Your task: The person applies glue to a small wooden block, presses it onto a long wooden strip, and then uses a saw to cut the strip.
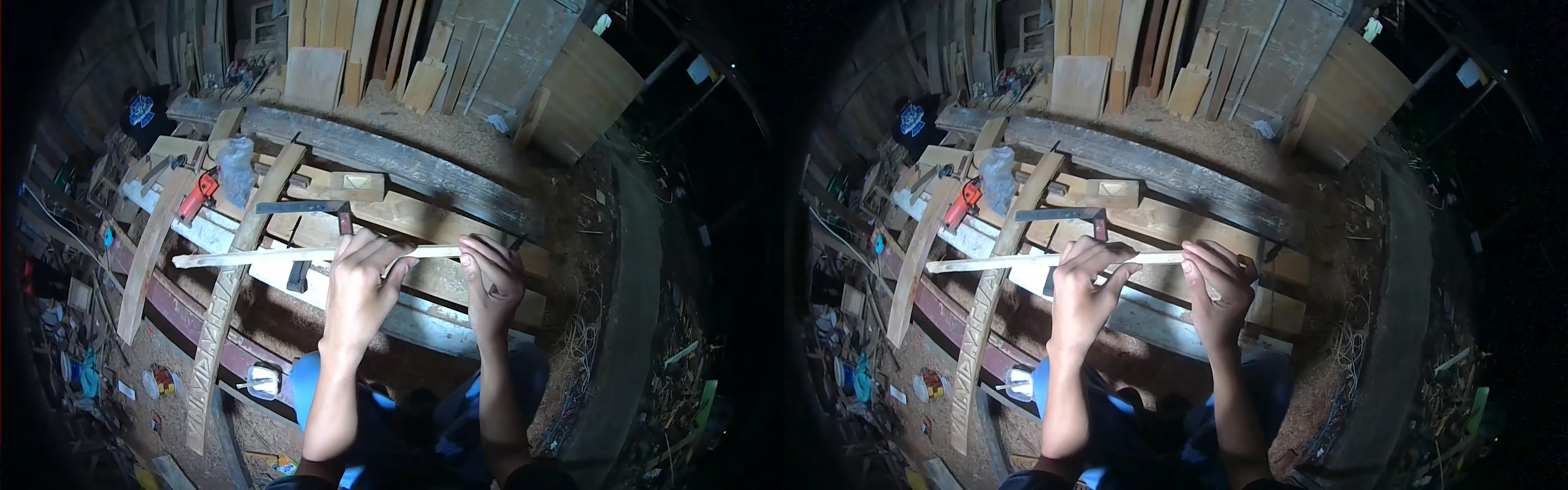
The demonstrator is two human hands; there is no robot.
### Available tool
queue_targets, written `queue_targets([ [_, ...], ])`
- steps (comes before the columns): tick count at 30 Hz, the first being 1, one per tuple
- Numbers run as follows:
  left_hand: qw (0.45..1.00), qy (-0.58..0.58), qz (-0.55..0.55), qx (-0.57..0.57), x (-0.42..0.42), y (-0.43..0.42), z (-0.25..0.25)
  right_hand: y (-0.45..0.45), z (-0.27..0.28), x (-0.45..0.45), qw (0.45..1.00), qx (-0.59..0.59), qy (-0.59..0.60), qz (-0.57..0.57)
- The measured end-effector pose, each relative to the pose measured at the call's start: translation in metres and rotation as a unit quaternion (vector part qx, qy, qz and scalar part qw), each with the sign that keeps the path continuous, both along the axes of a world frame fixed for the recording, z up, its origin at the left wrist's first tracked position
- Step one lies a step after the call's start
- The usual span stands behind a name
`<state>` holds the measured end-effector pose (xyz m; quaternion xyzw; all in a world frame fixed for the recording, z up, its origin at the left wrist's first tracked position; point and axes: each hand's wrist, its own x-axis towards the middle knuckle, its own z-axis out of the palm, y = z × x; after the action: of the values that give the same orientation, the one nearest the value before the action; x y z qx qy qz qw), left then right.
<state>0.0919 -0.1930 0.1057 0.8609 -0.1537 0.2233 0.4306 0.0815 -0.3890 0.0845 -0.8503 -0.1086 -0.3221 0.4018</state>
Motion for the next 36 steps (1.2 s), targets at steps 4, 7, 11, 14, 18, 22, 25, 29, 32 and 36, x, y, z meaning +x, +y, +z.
queue_targets([
  [4, 0.997, 0.062, 0.003, -0.052, 0.013, 0.011, -0.019, 0.02, -0.006, 0.011, 0.998, 0.044, 0.019, -0.028],
  [7, 0.996, 0.054, 0.017, -0.068, 0.02, 0.016, -0.022, 0.039, 0.002, 0.018, 0.997, 0.012, 0.052, -0.059],
  [11, 0.992, 0.057, 0.086, -0.067, 0.027, 0.023, -0.024, 0.067, 0.0, 0.044, 0.997, -0.057, 0.043, -0.03],
  [14, 0.99, 0.045, 0.119, -0.052, 0.032, 0.026, -0.021, 0.082, -0.001, 0.051, 0.988, -0.141, 0.047, -0.047],
  [18, 0.988, 0.036, 0.143, -0.053, 0.039, 0.047, -0.038, 0.096, -0.005, 0.061, 0.986, -0.162, 0.047, 0.002],
  [22, 0.979, 0.034, 0.185, -0.073, 0.038, 0.077, -0.042, 0.123, -0.009, 0.077, 0.993, -0.09, 0.053, 0.06],
  [25, 0.97, 0.031, 0.235, -0.061, 0.031, 0.098, -0.039, 0.147, -0.018, 0.088, 0.989, -0.042, 0.062, 0.129],
  [29, 0.946, 0.059, 0.316, -0.049, 0.014, 0.123, -0.035, 0.184, -0.02, 0.097, 0.976, 0.044, 0.067, 0.202],
  [32, 0.931, 0.032, 0.364, -0.029, 0.002, 0.143, -0.046, 0.215, -0.012, 0.097, 0.962, 0.121, 0.084, 0.231],
  [36, 0.871, 0.107, 0.359, -0.317, -0.014, 0.154, -0.054, 0.244, -0.016, 0.095, 0.854, 0.279, 0.267, 0.349],
])
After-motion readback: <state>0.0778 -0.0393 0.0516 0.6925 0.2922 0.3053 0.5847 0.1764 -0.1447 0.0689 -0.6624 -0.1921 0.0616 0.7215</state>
